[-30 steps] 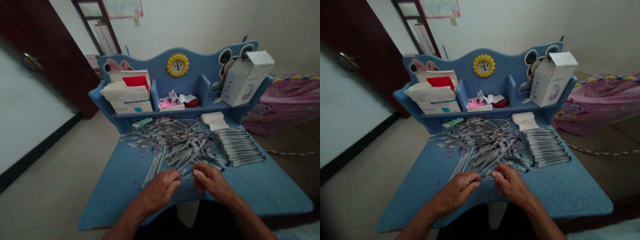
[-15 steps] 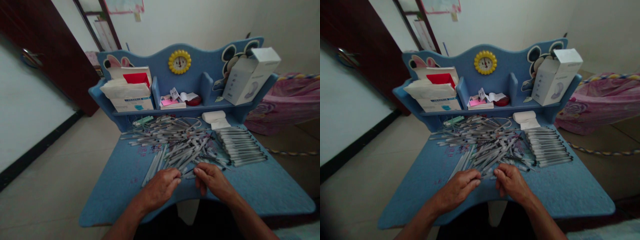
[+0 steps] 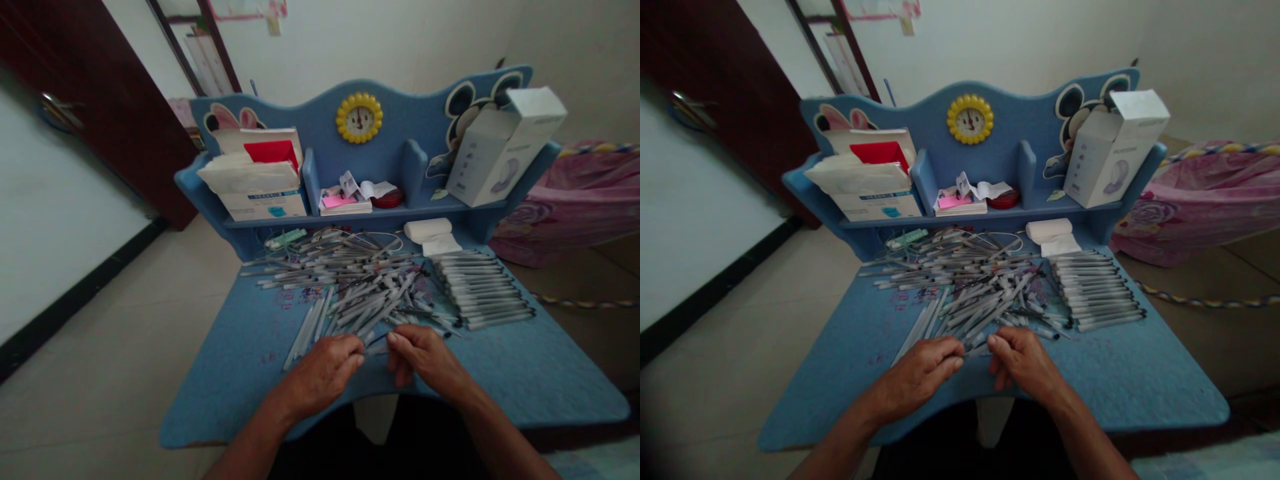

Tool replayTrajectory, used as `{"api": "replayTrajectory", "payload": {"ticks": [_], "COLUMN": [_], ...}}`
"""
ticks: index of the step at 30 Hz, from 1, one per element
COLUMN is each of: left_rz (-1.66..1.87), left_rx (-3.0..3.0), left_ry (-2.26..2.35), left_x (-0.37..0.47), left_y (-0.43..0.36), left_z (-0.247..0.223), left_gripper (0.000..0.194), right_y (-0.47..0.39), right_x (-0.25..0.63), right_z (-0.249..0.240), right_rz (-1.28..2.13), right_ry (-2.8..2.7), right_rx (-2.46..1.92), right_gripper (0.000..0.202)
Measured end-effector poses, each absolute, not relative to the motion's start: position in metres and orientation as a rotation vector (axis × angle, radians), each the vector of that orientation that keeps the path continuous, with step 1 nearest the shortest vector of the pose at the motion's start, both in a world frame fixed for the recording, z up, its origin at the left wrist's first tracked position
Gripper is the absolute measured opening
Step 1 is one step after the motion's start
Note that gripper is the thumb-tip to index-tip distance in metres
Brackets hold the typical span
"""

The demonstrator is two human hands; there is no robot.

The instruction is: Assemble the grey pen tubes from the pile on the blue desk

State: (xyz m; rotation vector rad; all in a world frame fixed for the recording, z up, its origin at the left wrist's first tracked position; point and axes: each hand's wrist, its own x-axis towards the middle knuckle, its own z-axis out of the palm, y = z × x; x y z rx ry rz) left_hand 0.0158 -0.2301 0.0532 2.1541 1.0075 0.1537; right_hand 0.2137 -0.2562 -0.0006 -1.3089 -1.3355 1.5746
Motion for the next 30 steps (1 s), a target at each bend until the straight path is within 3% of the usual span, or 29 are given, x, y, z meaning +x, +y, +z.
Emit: {"api": "replayTrajectory", "payload": {"ticks": [8,17,22,30], "left_rz": [0.155,0.489,0.484,0.394], "left_rx": [1.942,1.351,1.318,1.364], "left_ry": [1.082,1.139,1.099,1.093], "left_x": [0.012,0.021,0.025,0.022], "left_y": [-0.227,-0.225,-0.226,-0.226], "left_z": [0.053,0.038,0.035,0.034], "left_gripper": [0.018,0.015,0.014,0.011], "right_y": [-0.257,-0.262,-0.254,-0.252], "right_x": [0.228,0.203,0.203,0.210], "right_z": [0.002,-0.003,-0.002,0.000], "right_rz": [1.587,1.615,1.490,1.460], "right_ry": [-1.161,-0.978,-0.930,-0.952], "right_rx": [-1.163,-1.140,-1.124,-1.186], "right_gripper": [0.026,0.021,0.031,0.024]}}
